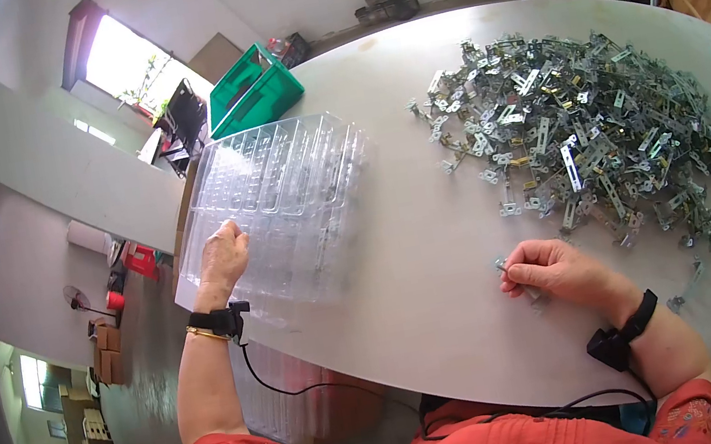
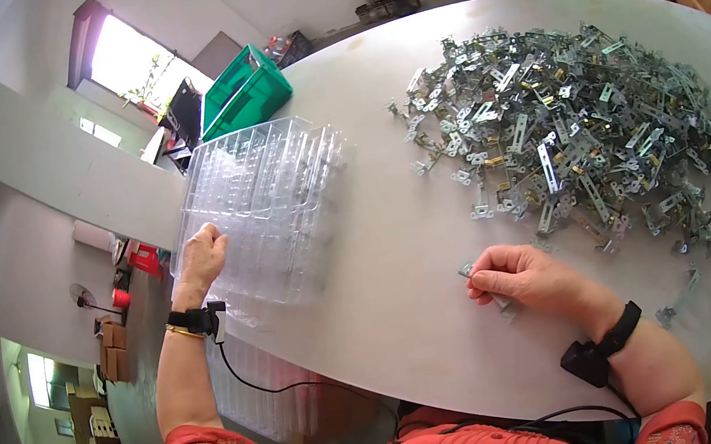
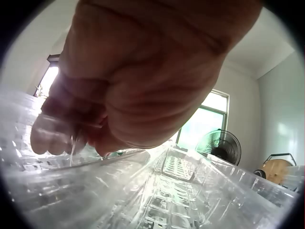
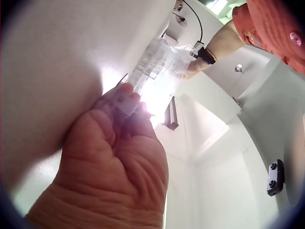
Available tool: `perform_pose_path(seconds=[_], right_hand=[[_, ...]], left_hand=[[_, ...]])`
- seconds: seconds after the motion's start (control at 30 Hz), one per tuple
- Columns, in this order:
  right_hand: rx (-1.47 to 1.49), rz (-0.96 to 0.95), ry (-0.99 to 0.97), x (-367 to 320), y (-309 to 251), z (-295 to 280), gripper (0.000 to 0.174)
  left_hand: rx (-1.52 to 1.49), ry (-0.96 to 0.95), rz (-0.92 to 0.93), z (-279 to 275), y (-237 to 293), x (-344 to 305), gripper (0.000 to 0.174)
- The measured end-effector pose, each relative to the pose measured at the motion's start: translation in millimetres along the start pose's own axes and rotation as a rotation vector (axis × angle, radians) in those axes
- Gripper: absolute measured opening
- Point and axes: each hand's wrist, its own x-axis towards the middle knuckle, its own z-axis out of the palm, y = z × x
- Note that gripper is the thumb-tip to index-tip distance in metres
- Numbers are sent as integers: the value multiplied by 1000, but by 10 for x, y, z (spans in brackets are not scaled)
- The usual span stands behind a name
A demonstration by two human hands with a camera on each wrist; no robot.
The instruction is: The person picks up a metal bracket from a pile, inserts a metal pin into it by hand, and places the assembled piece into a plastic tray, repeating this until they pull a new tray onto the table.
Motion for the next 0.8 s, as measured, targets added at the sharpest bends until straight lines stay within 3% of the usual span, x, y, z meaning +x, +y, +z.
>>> perform_pose_path(seconds=[0.8], right_hand=[[10, 43, -27, 6, -10, -18, 17]], left_hand=[[-54, -196, -120, 360, -83, 409, 24]])
